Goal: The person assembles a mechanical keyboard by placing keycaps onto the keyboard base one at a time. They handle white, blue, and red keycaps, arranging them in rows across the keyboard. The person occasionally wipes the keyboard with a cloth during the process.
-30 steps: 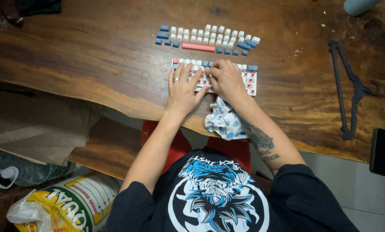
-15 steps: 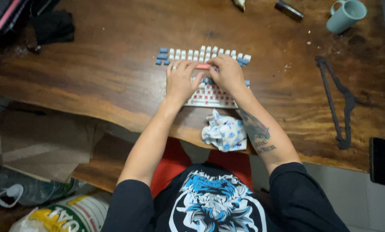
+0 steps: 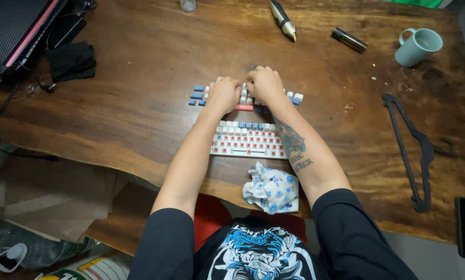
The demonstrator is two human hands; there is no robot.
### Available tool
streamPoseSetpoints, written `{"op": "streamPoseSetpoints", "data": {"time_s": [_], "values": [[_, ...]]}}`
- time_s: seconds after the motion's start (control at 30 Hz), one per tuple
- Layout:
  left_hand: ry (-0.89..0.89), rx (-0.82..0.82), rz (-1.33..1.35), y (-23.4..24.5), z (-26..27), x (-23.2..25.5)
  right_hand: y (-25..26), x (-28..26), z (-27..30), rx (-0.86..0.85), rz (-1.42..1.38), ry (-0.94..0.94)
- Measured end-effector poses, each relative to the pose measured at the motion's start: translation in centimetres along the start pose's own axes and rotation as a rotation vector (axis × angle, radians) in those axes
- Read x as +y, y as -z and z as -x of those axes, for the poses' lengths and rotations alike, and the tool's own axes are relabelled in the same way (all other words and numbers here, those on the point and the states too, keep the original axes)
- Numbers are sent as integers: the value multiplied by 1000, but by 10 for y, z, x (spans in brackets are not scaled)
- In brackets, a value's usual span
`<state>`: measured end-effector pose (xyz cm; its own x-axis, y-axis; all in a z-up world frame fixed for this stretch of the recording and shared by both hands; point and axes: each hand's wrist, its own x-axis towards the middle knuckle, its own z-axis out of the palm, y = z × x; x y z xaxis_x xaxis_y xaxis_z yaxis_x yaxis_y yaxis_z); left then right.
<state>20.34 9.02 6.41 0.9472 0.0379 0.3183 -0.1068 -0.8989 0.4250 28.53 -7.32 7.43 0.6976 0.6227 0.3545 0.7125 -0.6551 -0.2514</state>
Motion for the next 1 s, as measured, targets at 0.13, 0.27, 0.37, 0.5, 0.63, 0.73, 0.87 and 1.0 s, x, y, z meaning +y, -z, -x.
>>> {"op": "streamPoseSetpoints", "data": {"time_s": [0.13, 0.27, 0.37, 0.5, 0.63, 0.73, 0.87, 1.0], "values": [[1, -10, -10, -7, -12, -6, -10, 2, -14, -63, 70, 22], [9, 32, -17, -12, -18, -11, -20, 4, -22, -40, 64, 33], [0, 60, -6, -14, -18, -12, -24, 5, -23, -31, 99, 46], [41, 75, 43, -5, -18, -5, -17, -2, -22, 26, 98, 70], [227, 183, 325, 6, -12, 2, 7, -19, -8, 149, -100, 122], [240, 156, 799, 11, 0, 3, 33, -37, 12, 237, -191, 180], [109, 52, 1209, 16, 31, 6, 65, -60, 54, 257, -337, 184], [112, -43, 1312, 21, 79, 24, 87, -82, 98, 239, -403, 234]]}}
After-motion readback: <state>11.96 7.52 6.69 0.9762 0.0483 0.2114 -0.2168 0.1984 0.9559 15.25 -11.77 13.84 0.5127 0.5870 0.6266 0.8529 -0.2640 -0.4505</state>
